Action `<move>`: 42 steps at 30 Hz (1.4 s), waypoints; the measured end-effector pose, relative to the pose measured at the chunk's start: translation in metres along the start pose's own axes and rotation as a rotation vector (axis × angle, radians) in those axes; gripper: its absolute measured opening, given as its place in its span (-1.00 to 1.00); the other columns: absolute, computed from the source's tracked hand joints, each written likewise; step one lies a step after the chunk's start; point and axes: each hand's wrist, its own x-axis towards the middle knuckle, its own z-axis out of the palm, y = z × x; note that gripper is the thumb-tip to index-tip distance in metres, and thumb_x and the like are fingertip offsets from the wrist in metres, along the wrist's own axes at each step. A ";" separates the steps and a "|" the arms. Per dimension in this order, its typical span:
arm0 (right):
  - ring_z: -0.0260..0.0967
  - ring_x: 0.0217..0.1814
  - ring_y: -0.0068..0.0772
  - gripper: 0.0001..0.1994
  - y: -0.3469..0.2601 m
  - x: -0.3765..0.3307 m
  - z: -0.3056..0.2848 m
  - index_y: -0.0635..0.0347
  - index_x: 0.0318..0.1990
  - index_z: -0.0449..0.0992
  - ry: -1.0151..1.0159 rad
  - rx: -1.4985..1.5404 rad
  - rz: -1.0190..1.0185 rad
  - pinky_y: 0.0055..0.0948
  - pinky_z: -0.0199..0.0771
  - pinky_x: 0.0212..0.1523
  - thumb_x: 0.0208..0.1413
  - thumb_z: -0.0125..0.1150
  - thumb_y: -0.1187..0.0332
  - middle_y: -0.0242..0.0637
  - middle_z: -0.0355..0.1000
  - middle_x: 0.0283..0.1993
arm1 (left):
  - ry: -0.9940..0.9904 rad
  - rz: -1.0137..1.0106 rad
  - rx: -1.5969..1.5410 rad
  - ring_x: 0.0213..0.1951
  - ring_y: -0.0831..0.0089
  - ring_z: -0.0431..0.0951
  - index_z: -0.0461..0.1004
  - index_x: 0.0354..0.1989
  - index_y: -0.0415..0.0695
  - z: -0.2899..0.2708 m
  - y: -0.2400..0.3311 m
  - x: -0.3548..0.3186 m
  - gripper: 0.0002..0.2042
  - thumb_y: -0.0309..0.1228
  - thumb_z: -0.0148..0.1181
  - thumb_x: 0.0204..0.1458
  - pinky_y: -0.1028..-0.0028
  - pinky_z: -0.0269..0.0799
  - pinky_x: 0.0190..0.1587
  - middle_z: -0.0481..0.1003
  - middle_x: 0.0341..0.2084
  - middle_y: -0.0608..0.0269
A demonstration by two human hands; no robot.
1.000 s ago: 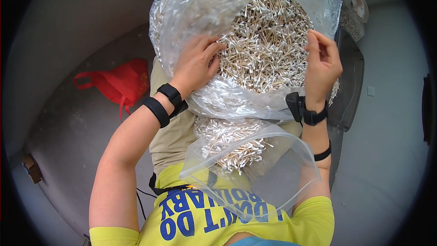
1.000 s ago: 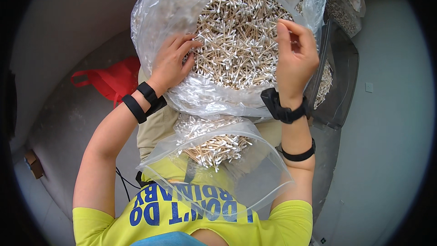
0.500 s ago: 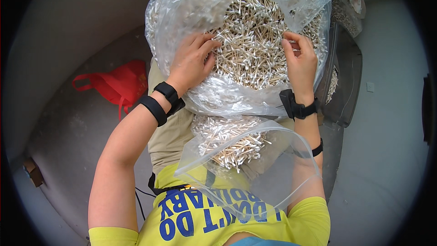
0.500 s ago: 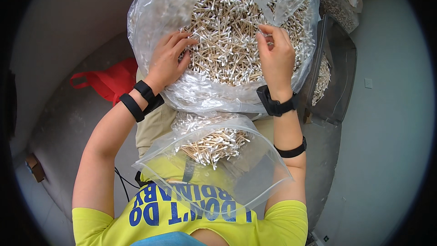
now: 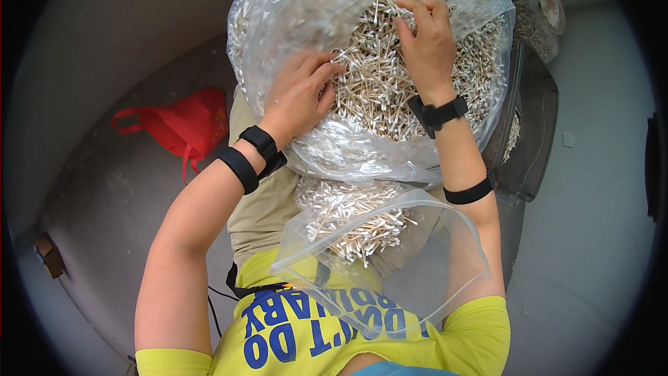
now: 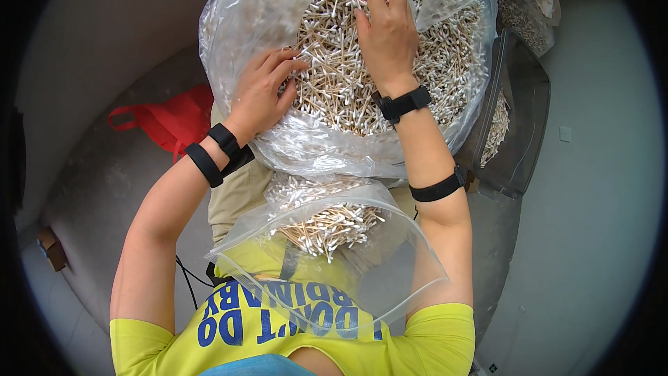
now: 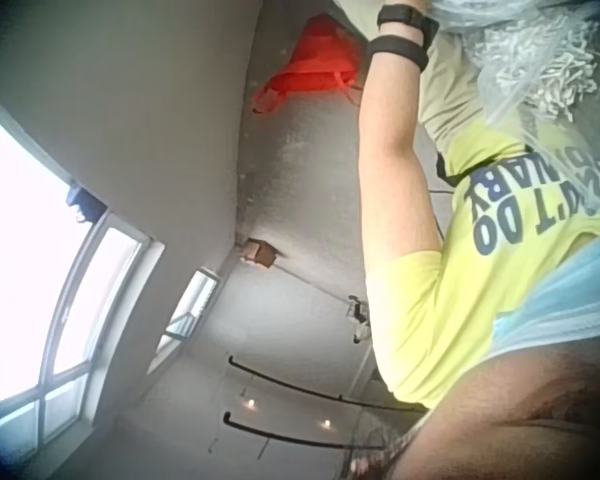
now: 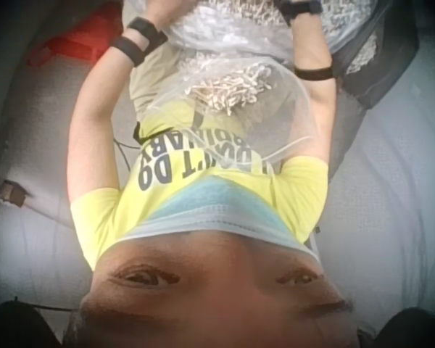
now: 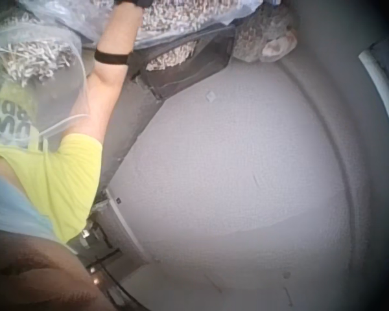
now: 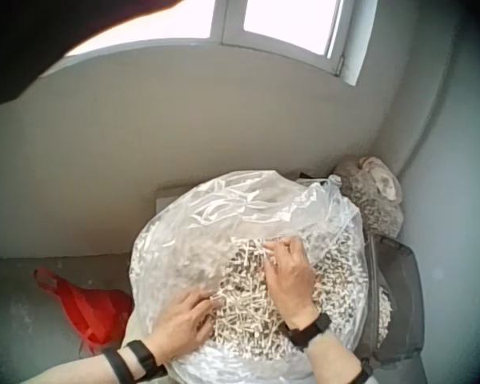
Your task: Picking cotton swabs from a large plastic bag and placing them into a smaller zip-lock bag.
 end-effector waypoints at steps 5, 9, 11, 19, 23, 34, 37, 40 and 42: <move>0.43 -0.14 -0.20 -0.78 0.001 0.015 0.011 -0.01 -0.20 0.57 -0.028 -0.101 -0.130 -0.23 0.45 -0.11 -0.05 0.37 0.43 -0.33 0.40 -0.16 | 0.015 0.002 -0.020 0.13 0.13 0.39 0.54 -0.09 -0.03 0.002 -0.001 0.000 -0.73 -0.51 0.13 0.01 0.21 0.31 0.17 0.48 0.01 0.20; 0.43 -0.15 -0.22 -0.81 0.006 0.020 0.016 0.00 -0.24 0.56 -0.010 -0.113 -0.222 -0.25 0.44 -0.12 -0.06 0.38 0.40 -0.35 0.43 -0.22 | 0.019 0.005 -0.026 0.11 0.14 0.40 0.54 -0.10 -0.03 0.002 -0.001 0.000 -0.74 -0.50 0.15 0.00 0.21 0.32 0.16 0.49 0.00 0.21; 0.45 -0.18 -0.23 -0.84 0.005 0.021 0.016 0.02 -0.31 0.53 0.018 -0.219 -0.291 -0.26 0.44 -0.14 -0.05 0.39 0.37 -0.38 0.46 -0.30 | 0.022 0.004 -0.022 0.11 0.14 0.41 0.54 -0.10 -0.03 0.002 -0.002 -0.001 -0.74 -0.50 0.15 0.00 0.21 0.32 0.16 0.49 -0.01 0.22; 0.48 -0.40 -0.24 -0.81 0.022 0.012 -0.014 0.05 -0.39 0.48 -0.016 -0.272 -0.318 -0.33 0.46 -0.36 0.02 0.37 0.23 -0.38 0.45 -0.38 | 0.085 0.057 -0.011 0.03 0.14 0.44 0.55 -0.16 -0.11 0.002 0.000 0.001 -0.78 -0.50 0.16 -0.01 0.22 0.36 0.09 0.49 -0.09 0.19; 0.48 -0.43 -0.26 -0.83 0.012 -0.019 -0.051 0.09 -0.40 0.51 -0.048 -0.125 -0.145 -0.38 0.44 -0.44 0.02 0.39 0.27 -0.39 0.46 -0.37 | 0.083 0.055 0.000 0.04 0.14 0.44 0.55 -0.14 -0.10 0.003 -0.001 0.002 -0.77 -0.50 0.16 -0.01 0.22 0.36 0.10 0.50 -0.08 0.19; 0.41 -0.37 -0.48 -0.86 0.083 -0.103 -0.174 0.19 -0.14 0.63 0.328 -0.446 0.413 -0.47 0.44 -0.35 0.23 0.22 0.39 -0.33 0.49 -0.27 | 0.021 0.025 0.028 0.13 0.11 0.38 0.53 -0.07 -0.03 0.003 -0.002 0.000 -0.73 -0.50 0.13 0.02 0.21 0.29 0.19 0.47 0.02 0.19; 0.44 -0.37 -0.54 -0.89 0.051 -0.097 -0.132 0.23 -0.16 0.62 0.166 0.023 0.406 -0.51 0.44 -0.34 0.21 0.21 0.46 -0.32 0.50 -0.26 | 0.028 0.032 0.031 0.13 0.11 0.38 0.53 -0.07 -0.03 0.003 -0.002 0.000 -0.72 -0.50 0.13 0.01 0.20 0.29 0.18 0.47 0.02 0.19; 0.48 -0.36 -0.44 -0.81 0.024 -0.080 -0.081 0.23 -0.12 0.57 -0.070 0.197 0.297 -0.48 0.49 -0.31 0.10 0.30 0.47 -0.26 0.50 -0.23 | 0.023 0.023 0.024 0.14 0.10 0.38 0.53 -0.07 -0.02 0.004 -0.003 0.000 -0.72 -0.51 0.13 0.02 0.20 0.29 0.19 0.47 0.03 0.19; 0.50 -0.34 -0.39 -0.77 0.021 -0.065 -0.051 0.20 -0.09 0.54 -0.109 0.237 0.260 -0.41 0.51 -0.32 0.08 0.31 0.45 -0.27 0.48 -0.17 | 0.024 0.020 0.016 0.14 0.11 0.37 0.53 -0.07 -0.02 0.004 -0.004 -0.001 -0.72 -0.50 0.13 0.02 0.20 0.29 0.19 0.47 0.03 0.19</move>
